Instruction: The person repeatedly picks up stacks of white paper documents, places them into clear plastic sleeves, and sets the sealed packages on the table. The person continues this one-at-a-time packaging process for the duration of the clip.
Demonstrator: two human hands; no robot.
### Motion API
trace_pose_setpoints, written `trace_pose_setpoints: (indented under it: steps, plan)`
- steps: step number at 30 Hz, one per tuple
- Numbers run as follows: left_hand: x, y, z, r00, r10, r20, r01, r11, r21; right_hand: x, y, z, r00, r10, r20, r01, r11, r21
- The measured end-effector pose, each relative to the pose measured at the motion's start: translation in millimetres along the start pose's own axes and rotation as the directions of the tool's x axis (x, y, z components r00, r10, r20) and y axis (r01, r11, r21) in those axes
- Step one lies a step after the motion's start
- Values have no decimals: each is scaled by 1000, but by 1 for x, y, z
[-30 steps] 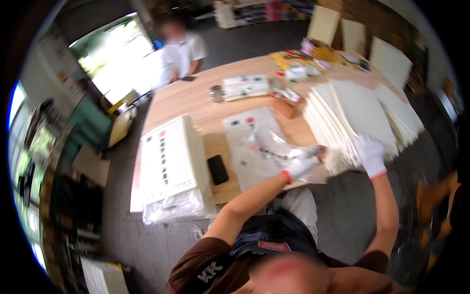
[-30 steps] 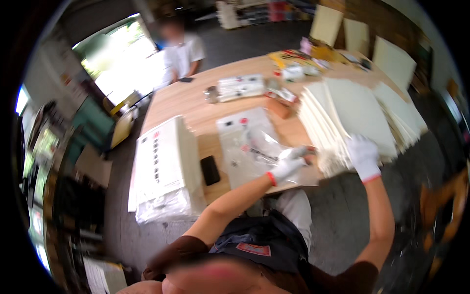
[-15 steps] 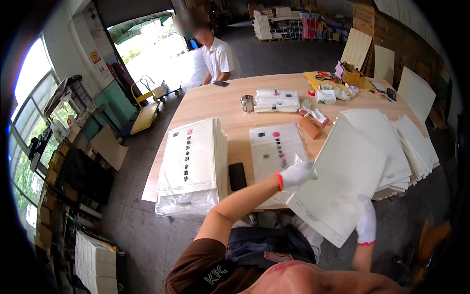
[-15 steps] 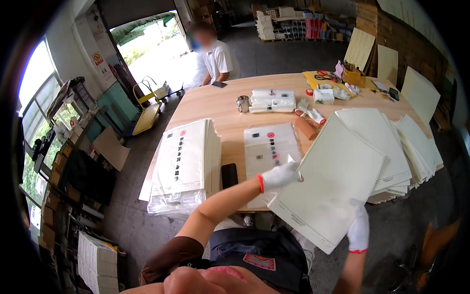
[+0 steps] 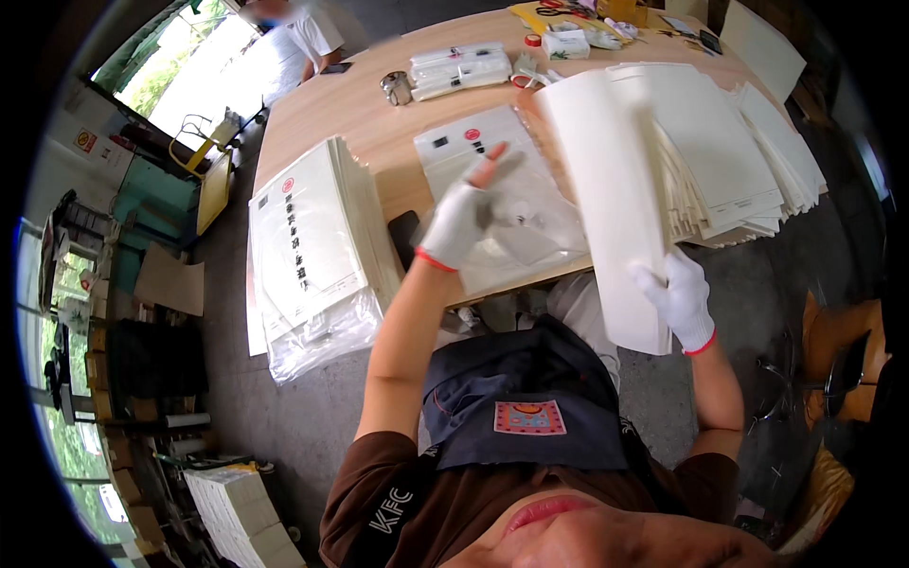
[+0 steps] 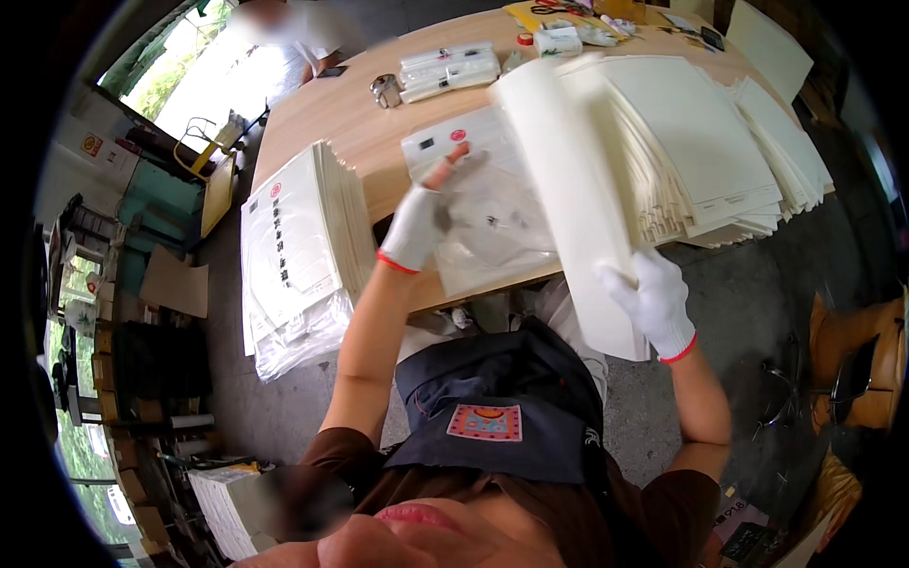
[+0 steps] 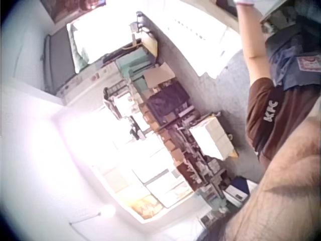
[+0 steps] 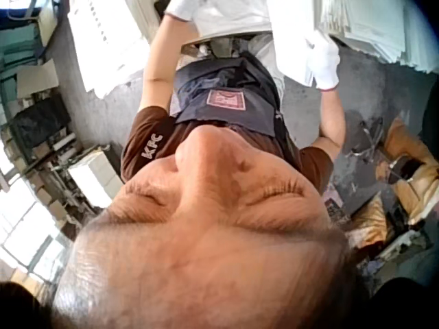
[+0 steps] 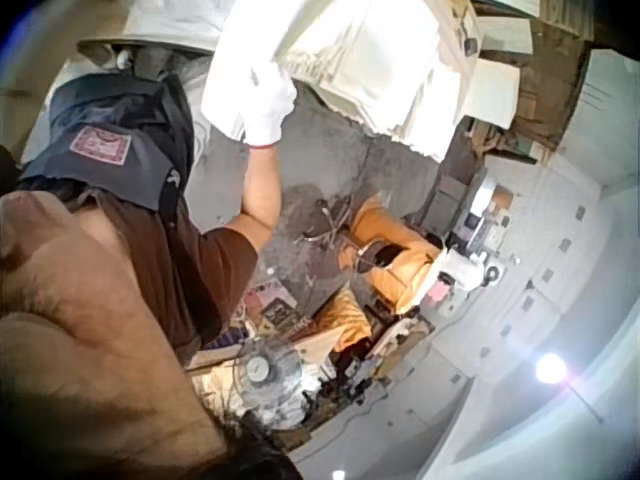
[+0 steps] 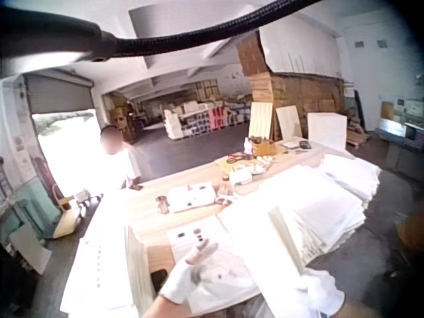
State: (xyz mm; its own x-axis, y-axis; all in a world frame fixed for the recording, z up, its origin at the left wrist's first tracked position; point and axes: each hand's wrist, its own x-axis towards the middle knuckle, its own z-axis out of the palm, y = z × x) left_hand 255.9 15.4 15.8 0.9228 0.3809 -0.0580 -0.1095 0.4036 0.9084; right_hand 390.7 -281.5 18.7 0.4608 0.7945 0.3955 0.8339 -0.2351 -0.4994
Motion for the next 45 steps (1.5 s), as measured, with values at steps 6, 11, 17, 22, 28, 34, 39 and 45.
trace_pose_setpoints:
  steps: [6, 11, 17, 22, 28, 34, 39, 45]
  plan:
    - [-24, 34, -6, 976, 113, 187, -186, 880, 436, 16, -4, 17, 886, -334, 322, 454, 766, -455]
    - [-80, -23, 39, 976, -70, 204, -125, 585, 801, 44, 6, 56, 802, 34, 597, 91, 980, -178]
    - [-102, -114, 11, 678, 452, 580, -708, 191, 679, 34, 46, 111, 677, 111, 728, -718, 320, 618]
    - [-32, -100, 76, 770, 536, 345, -559, 308, 770, 53, 76, 211, 847, 141, 512, -482, 610, 629]
    - [-39, -125, 59, 924, 343, 170, -359, 624, 694, -9, 81, 270, 949, 14, 314, 8, 998, -68]
    - [-117, -162, 11, 955, 297, 4, -178, 563, 807, -48, -52, 140, 996, 14, -89, -41, 949, -314]
    - [-176, -184, -61, 972, 212, -102, 81, 107, 991, -59, 23, 172, 933, 223, 284, -78, 892, -445]
    - [-227, -193, -49, 627, 450, -636, 112, 756, 645, -70, -9, 134, 912, -76, 404, 209, 932, -296]
